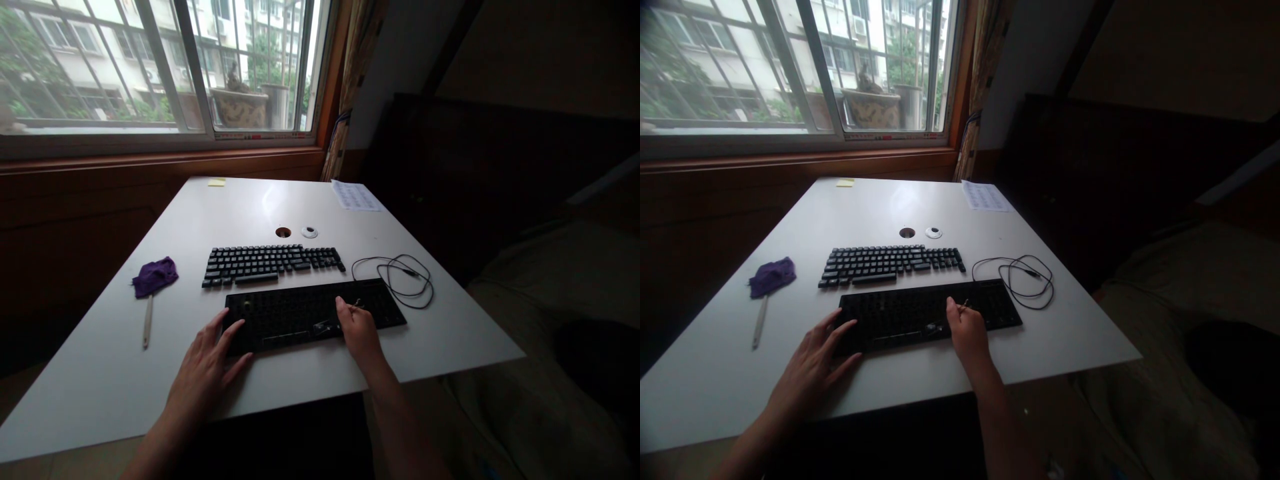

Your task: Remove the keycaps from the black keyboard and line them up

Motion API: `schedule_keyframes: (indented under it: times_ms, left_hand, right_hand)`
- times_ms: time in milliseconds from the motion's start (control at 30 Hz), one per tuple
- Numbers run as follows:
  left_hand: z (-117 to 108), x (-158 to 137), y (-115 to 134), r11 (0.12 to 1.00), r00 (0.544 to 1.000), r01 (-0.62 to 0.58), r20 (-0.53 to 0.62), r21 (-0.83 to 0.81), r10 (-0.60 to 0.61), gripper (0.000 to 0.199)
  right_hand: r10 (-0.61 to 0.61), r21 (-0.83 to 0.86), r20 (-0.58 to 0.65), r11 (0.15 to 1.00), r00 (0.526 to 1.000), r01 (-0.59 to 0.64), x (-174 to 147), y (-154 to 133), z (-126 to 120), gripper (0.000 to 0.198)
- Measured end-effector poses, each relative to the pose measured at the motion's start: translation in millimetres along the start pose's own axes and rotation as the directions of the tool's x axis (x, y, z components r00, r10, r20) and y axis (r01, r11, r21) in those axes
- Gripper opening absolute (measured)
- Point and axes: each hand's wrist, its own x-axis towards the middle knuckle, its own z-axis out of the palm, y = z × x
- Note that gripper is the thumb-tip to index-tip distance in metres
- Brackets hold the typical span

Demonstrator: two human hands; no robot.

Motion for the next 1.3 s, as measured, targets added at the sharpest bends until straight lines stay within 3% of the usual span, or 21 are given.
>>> schedule_keyframes:
  times_ms: [233, 367, 467, 533, 633, 733, 833, 933, 1033, 1133, 1300]
  left_hand:
    - [-1.7, 0.1, 1.9, 0.999, 1.000, 0.014, 0.002, -0.029, -0.014, 0.057]
    - [-7.2, 1.7, 5.8, 0.996, 0.998, 0.002, -0.057, -0.088, -0.007, 0.056]
    - [-12.4, 4.9, 15.4, 0.986, 0.987, -0.017, -0.159, -0.164, -0.010, 0.041]
    - [-15.5, 8.9, 25.8, 0.960, 0.986, -0.057, -0.165, -0.273, 0.012, 0.030]
    - [-19.5, 18.5, 43.8, 0.845, 0.999, -0.035, -0.039, -0.533, 0.017, 0.028]
    - [-22.1, 29.8, 57.1, 0.635, 0.985, 0.168, 0.156, -0.754, -0.075, 0.032]
    - [-22.3, 37.8, 61.1, 0.439, 0.953, 0.303, 0.276, -0.846, -0.125, 0.036]
    - [-20.4, 40.7, 59.5, 0.332, 0.941, 0.339, 0.309, -0.880, -0.141, 0.037]
    - [-18.0, 41.8, 58.3, 0.289, 0.933, 0.353, 0.310, -0.890, -0.183, 0.031]
    - [-16.4, 44.7, 58.5, 0.280, 0.936, 0.338, 0.288, -0.899, -0.204, 0.027]
    - [-15.6, 52.9, 56.9, 0.322, 0.959, 0.271, 0.225, -0.907, -0.175, 0.024]
  right_hand:
    - [-0.022, 0.035, -0.010, 0.999, 1.000, 0.023, -3.9, 2.4, -2.5, 0.057]
    - [-0.041, 0.073, -0.023, 0.996, 0.999, 0.043, -8.2, -3.8, -3.2, 0.053]
    - [-0.047, 0.132, -0.033, 0.990, 0.998, 0.051, -10.6, -13.2, -0.7, 0.053]
    - [-0.063, 0.170, -0.019, 0.983, 0.998, 0.065, -11.7, -21.7, 3.5, 0.052]
    - [-0.079, 0.248, 0.023, 0.966, 0.997, 0.071, -13.7, -35.0, 12.2, 0.052]
    - [-0.074, 0.349, 0.081, 0.936, 0.994, 0.042, -16.3, -45.7, 21.5, 0.052]
    - [-0.046, 0.438, 0.127, 0.899, 0.991, -0.015, -18.3, -52.4, 31.3, 0.055]
    - [0.030, 0.536, 0.154, 0.837, 0.988, -0.109, -18.8, -55.2, 43.0, 0.058]
    - [0.169, 0.643, 0.174, 0.727, 0.970, -0.242, -17.9, -56.1, 55.3, 0.059]
    - [0.283, 0.726, 0.240, 0.582, 0.928, -0.366, -16.5, -57.1, 65.1, 0.056]
    - [0.304, 0.806, 0.312, 0.417, 0.900, -0.420, -16.3, -57.3, 73.7, 0.055]
